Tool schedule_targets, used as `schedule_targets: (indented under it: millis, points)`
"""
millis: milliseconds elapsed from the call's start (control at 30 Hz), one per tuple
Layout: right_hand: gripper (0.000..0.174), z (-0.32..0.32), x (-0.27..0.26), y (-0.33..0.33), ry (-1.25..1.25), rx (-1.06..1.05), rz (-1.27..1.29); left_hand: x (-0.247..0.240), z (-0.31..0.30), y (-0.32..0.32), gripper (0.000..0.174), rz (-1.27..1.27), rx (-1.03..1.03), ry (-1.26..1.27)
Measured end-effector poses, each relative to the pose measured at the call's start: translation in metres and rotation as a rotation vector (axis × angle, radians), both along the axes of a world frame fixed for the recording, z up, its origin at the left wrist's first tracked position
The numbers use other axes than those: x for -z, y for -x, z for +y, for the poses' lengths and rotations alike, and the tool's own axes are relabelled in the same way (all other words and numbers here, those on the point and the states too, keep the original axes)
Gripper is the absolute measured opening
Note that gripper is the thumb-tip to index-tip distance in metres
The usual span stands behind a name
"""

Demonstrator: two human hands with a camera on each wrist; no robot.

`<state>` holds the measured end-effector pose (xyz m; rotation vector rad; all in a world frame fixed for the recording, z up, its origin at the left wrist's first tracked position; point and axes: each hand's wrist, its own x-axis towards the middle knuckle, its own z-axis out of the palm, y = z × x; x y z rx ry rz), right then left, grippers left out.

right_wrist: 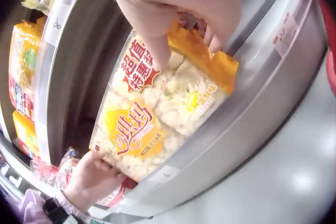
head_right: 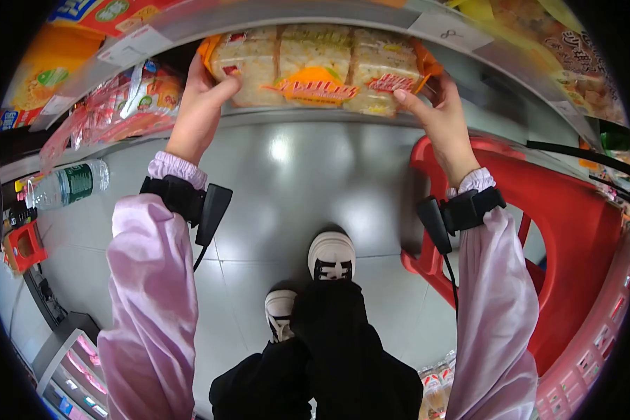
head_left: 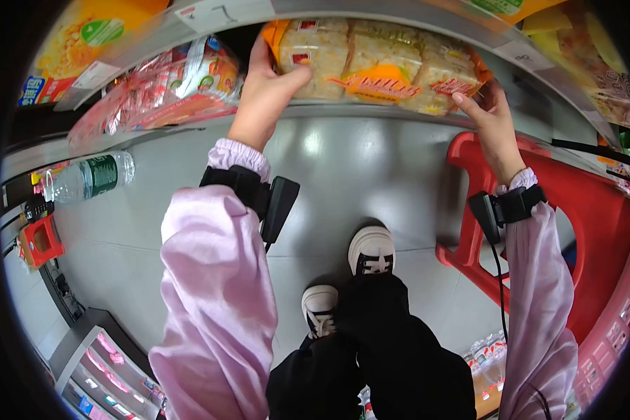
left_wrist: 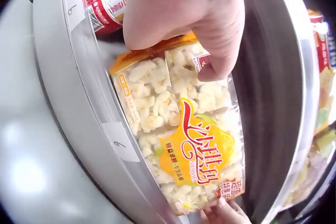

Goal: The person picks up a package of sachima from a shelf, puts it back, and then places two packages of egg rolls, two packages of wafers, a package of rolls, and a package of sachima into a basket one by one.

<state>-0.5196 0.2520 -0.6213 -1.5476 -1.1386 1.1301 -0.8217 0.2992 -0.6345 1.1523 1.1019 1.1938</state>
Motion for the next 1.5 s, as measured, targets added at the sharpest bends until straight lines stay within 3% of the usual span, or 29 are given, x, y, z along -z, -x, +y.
schedule_targets:
  millis: [100,133,233,300,400,467,533,567,633,700,733,1033,1100,1167,1300,1400,1500]
  points:
    - [0.080,-0.011,-0.004,0.003,0.052,0.028,0.010,0.000,-0.005,0.001,0.081,0.026,0.028,-0.022]
    - [0.081,-0.018,-0.005,0.006,0.068,0.073,-0.004,0.003,-0.015,-0.001,0.096,0.064,-0.078,0.080]
    - [0.083,-0.048,-0.015,0.014,0.141,0.114,-0.012,0.004,-0.045,0.002,0.102,0.249,-0.073,0.115]
    - [0.081,-0.076,-0.023,0.021,0.209,0.109,0.031,-0.007,-0.085,-0.001,0.099,0.158,-0.004,0.190]
    - [0.059,-0.134,-0.054,0.046,0.348,0.067,0.121,-0.051,-0.160,-0.014,0.086,0.088,0.103,0.453]
    - [0.048,-0.173,-0.087,0.061,0.471,-0.049,0.142,-0.066,-0.216,-0.015,0.068,0.081,0.263,0.630]
    - [0.036,-0.205,-0.126,0.074,0.630,-0.232,0.215,-0.091,-0.276,-0.019,0.050,-0.185,0.317,0.632]
    - [0.034,-0.225,-0.142,0.083,0.564,-0.263,0.232,-0.127,-0.293,-0.019,0.046,-0.222,0.301,0.683]
    - [0.035,-0.253,-0.193,0.095,0.769,-0.296,0.312,-0.173,-0.325,-0.010,0.045,-0.199,0.348,0.815]
    - [0.039,-0.279,-0.240,0.104,0.592,-0.481,0.075,-0.222,-0.348,0.002,0.042,-0.133,0.366,0.874]
    - [0.040,-0.284,-0.274,0.110,0.640,-0.508,0.037,-0.249,-0.356,0.009,0.040,-0.064,0.366,0.839]
    - [0.038,-0.327,-0.529,0.111,0.190,-0.774,-0.151,-0.482,-0.373,0.058,0.038,0.135,0.403,0.676]
    - [0.039,-0.336,-0.583,0.106,0.203,-0.807,-0.143,-0.502,-0.382,0.065,0.038,0.218,0.390,0.502]
    - [0.039,-0.361,-0.609,0.092,0.160,-0.794,-0.087,-0.535,-0.380,0.066,0.036,0.202,0.390,0.488]
    - [0.040,-0.400,-0.652,0.072,0.123,-0.738,-0.178,-0.546,-0.391,0.072,0.036,0.052,0.420,0.425]
    - [0.041,-0.422,-0.655,0.058,0.076,-0.693,-0.245,-0.630,-0.384,0.043,0.036,0.144,0.490,0.344]
    - [0.041,-0.438,-0.665,0.039,0.025,-0.662,-0.254,-0.638,-0.381,0.023,0.036,0.178,0.508,0.218]
